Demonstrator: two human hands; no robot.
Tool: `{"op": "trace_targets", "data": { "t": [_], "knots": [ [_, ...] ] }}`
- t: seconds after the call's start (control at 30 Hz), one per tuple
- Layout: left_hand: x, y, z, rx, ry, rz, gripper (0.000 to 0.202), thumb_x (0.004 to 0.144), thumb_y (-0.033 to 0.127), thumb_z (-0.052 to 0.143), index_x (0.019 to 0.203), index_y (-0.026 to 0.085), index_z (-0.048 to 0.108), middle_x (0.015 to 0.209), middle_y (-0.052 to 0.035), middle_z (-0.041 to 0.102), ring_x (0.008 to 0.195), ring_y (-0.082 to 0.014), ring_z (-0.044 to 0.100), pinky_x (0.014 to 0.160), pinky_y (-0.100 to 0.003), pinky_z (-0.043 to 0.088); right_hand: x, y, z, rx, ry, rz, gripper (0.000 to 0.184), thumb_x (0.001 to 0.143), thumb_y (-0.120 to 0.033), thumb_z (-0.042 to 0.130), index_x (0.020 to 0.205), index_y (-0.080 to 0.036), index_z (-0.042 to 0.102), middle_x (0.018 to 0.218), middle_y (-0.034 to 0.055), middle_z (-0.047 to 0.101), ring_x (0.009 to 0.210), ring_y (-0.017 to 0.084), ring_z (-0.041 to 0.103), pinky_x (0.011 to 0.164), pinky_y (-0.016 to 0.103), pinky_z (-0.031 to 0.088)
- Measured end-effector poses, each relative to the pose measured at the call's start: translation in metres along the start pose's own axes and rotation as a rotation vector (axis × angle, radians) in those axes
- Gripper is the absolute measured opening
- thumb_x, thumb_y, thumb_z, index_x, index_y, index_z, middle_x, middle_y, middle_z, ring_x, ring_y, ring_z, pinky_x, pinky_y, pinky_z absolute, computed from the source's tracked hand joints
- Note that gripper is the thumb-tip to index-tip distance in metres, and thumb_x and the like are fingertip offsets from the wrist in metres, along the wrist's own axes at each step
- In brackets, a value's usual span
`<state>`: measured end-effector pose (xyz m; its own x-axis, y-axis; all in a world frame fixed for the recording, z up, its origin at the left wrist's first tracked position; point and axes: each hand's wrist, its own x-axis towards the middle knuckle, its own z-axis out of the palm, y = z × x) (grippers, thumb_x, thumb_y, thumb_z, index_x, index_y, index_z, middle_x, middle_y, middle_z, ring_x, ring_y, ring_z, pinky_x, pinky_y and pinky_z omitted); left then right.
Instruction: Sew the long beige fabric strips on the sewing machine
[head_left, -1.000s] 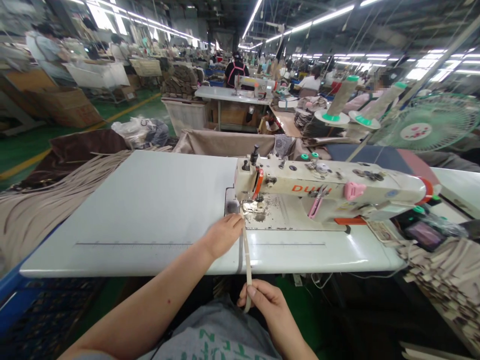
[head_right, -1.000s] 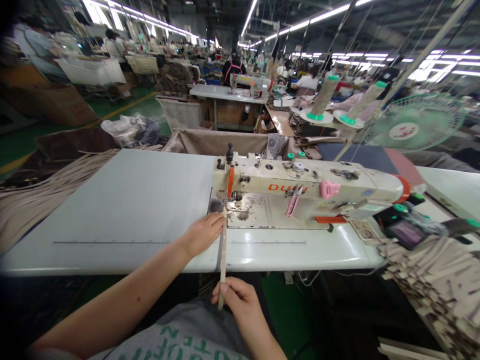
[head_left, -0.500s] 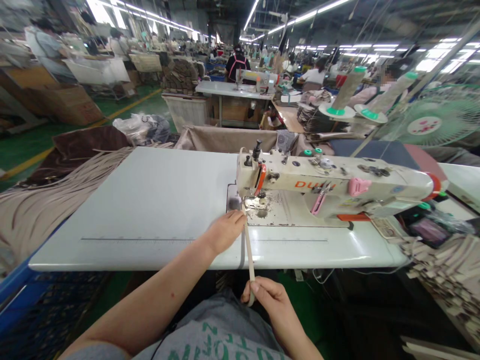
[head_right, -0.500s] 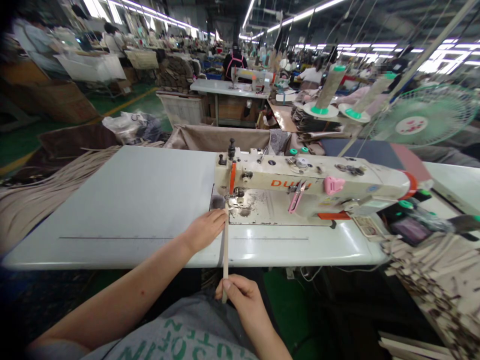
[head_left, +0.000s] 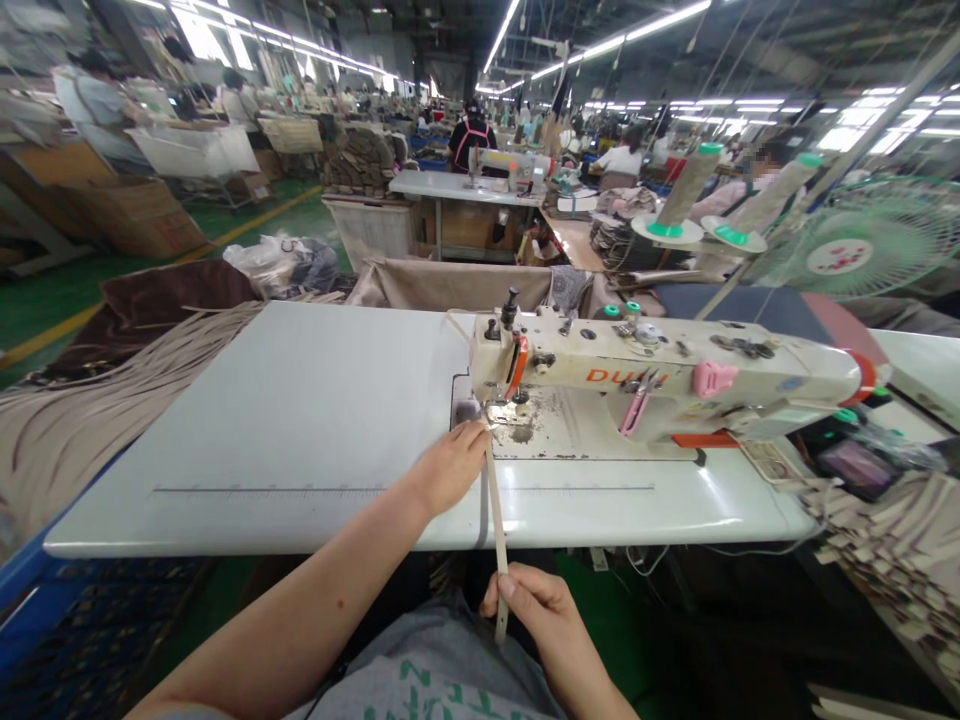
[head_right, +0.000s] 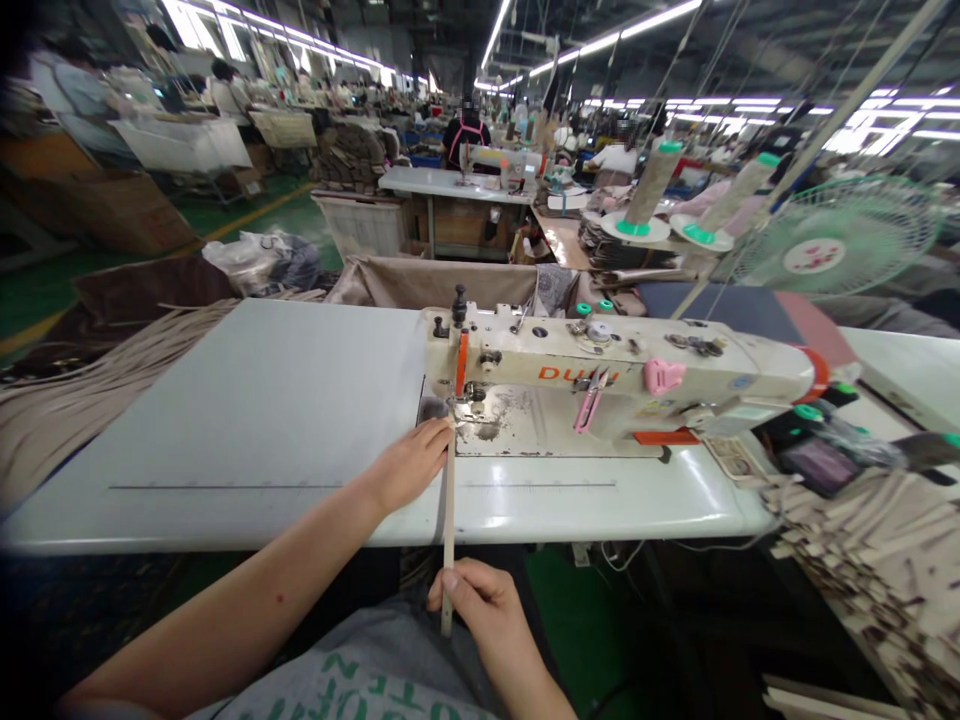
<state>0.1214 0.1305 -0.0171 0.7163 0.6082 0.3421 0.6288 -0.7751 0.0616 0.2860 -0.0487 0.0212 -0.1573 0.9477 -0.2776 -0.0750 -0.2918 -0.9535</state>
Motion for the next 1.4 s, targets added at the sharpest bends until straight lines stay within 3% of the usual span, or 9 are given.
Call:
{"op": "trace_targets", "data": {
  "t": [0.13,0.37,0.5,0.6,0.73,0.93,1.4],
  "knots": [
    [0.001,-0.001,0.002,-0.031,0.017,-0.032,0.029,0.101,0.019,0.049,0.128,0.012,0.054,0.131,-0.0128,0.059,0.132,-0.0260,0.051,0.117,-0.041,0.041,-0.001,0.003,-0.002,-0.015,-0.015,-0.019,0.044,0.093,-0.052,0.066,0.070,-0.017,0.077,0.071,0.0053,0.068,0.070,0.019,0.060,0.070,0.030,0.045],
    [-0.002,0.000,-0.004,0.003,-0.004,0.030,0.018,0.102,0.017,0.046,0.115,0.014,0.059,0.119,-0.0110,0.063,0.122,-0.0243,0.057,0.110,-0.039,0.048,0.000,0.008,-0.005,-0.038,-0.057,-0.118,0.036,0.091,-0.048,0.069,0.071,-0.018,0.074,0.077,0.0052,0.068,0.075,0.020,0.061,0.074,0.031,0.046],
    [-0.002,0.000,-0.005,0.018,0.011,0.049,0.017,0.102,0.017,0.046,0.113,0.014,0.059,0.118,-0.0111,0.063,0.120,-0.0243,0.058,0.109,-0.038,0.048,0.008,0.009,-0.005,-0.132,0.010,-0.173,0.032,0.085,-0.047,0.077,0.071,-0.019,0.070,0.080,0.0044,0.066,0.080,0.021,0.061,0.076,0.032,0.047],
    [-0.003,-0.001,-0.003,0.021,0.012,0.056,0.017,0.102,0.017,0.046,0.113,0.015,0.059,0.120,-0.0104,0.063,0.122,-0.0243,0.058,0.110,-0.039,0.048,0.011,0.007,-0.003,-0.149,0.065,-0.123,0.033,0.085,-0.051,0.076,0.078,-0.019,0.074,0.080,0.0050,0.068,0.077,0.021,0.062,0.074,0.032,0.047],
    [-0.003,-0.002,-0.001,-0.009,0.020,0.052,0.017,0.102,0.018,0.046,0.113,0.016,0.059,0.119,-0.0106,0.064,0.124,-0.0238,0.057,0.109,-0.039,0.049,0.010,0.004,0.000,0.053,0.022,0.009,0.041,0.086,-0.058,0.073,0.097,-0.018,0.074,0.075,0.0048,0.073,0.067,0.018,0.063,0.068,0.031,0.050],
    [-0.004,-0.001,-0.003,-0.021,0.035,0.029,0.019,0.103,0.019,0.044,0.115,0.016,0.057,0.123,-0.0122,0.063,0.125,-0.0245,0.057,0.108,-0.041,0.049,0.001,-0.002,0.001,0.084,0.070,0.038,0.038,0.085,-0.055,0.075,0.081,-0.017,0.077,0.071,0.0044,0.074,0.066,0.017,0.063,0.070,0.029,0.050],
    [-0.003,0.000,-0.008,0.023,-0.048,0.056,0.017,0.102,0.017,0.044,0.108,0.016,0.060,0.115,-0.0099,0.063,0.123,-0.0243,0.057,0.107,-0.039,0.048,0.001,0.003,-0.002,0.060,0.038,0.014,0.042,0.091,-0.054,0.068,0.075,-0.016,0.077,0.071,0.0064,0.074,0.068,0.019,0.063,0.070,0.030,0.049]
  ]
}}
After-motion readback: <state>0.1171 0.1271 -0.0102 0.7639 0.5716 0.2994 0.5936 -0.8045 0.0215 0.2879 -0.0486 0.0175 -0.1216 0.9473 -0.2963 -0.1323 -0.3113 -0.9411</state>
